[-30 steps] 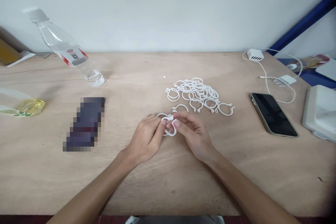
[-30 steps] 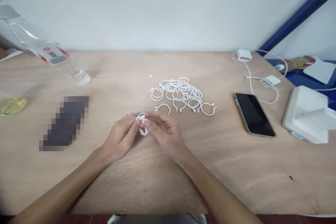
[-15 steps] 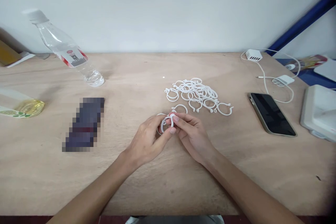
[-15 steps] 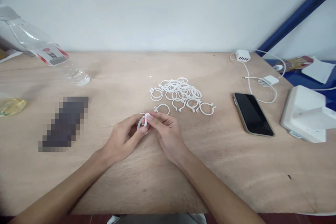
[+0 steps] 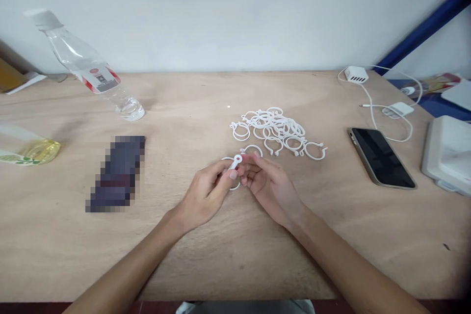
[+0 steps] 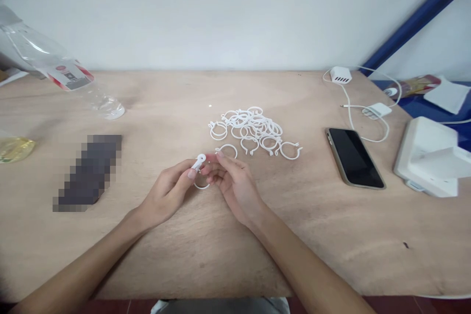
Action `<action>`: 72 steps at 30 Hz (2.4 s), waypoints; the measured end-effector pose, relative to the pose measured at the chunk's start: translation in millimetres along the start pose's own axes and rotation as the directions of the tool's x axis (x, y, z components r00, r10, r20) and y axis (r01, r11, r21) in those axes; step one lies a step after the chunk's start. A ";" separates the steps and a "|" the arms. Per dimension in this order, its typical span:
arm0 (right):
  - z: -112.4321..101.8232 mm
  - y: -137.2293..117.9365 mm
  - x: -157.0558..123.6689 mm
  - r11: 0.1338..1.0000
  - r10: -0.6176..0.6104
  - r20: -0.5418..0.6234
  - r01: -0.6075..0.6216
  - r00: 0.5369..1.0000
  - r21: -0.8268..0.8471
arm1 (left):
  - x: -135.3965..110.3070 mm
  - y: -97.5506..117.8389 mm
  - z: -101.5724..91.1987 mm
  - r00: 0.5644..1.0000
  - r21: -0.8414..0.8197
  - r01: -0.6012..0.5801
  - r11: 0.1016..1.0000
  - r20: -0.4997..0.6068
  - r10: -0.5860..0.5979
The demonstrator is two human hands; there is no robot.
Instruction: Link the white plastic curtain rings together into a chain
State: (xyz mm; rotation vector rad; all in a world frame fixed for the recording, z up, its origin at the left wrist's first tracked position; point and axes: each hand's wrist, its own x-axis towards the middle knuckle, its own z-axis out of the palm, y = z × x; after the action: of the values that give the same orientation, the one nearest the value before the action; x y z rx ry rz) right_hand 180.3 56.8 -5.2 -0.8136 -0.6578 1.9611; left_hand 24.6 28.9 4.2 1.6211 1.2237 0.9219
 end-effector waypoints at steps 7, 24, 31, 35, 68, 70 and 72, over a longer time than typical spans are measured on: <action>1.6 2.7 0.2 0.991 -0.083 -0.024 0.080 0.996 -0.103 | -1.6 0.6 1.0 1.000 0.087 0.022 0.996 -0.008 -0.021; -8.8 -7.2 1.1 0.818 -0.422 -0.127 0.317 0.898 -0.479 | -2.1 0.1 1.0 1.000 0.127 0.002 0.992 0.000 -0.002; -28.0 -18.7 2.5 0.056 -0.687 0.142 0.248 0.712 -0.967 | -0.8 -5.1 -4.9 0.996 0.124 0.037 0.992 -0.089 -0.026; -28.8 -4.0 4.5 -0.198 -0.571 0.305 0.233 0.762 -0.952 | 0.6 -5.9 -5.2 0.996 0.126 0.032 0.992 -0.090 -0.021; -3.6 -10.8 -4.0 0.894 -0.188 -0.021 0.162 0.982 -0.417 | 0.7 -3.4 -6.4 0.915 0.235 -0.074 0.969 -0.371 0.159; -3.4 -9.0 -4.8 0.901 -0.152 0.042 0.156 0.988 -0.406 | -0.5 -4.5 -5.5 0.896 0.356 -0.131 0.925 -0.356 0.264; -2.7 -7.4 -5.5 0.902 -0.144 0.079 0.164 0.986 -0.399 | -1.3 -5.2 -4.4 0.900 0.415 -0.148 0.898 -0.321 0.296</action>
State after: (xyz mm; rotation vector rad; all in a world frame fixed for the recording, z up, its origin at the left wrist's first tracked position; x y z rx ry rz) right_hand 188.4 55.8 -0.1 -0.9315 -1.1492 1.7262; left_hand 18.6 29.3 0.7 1.9897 1.5777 1.2452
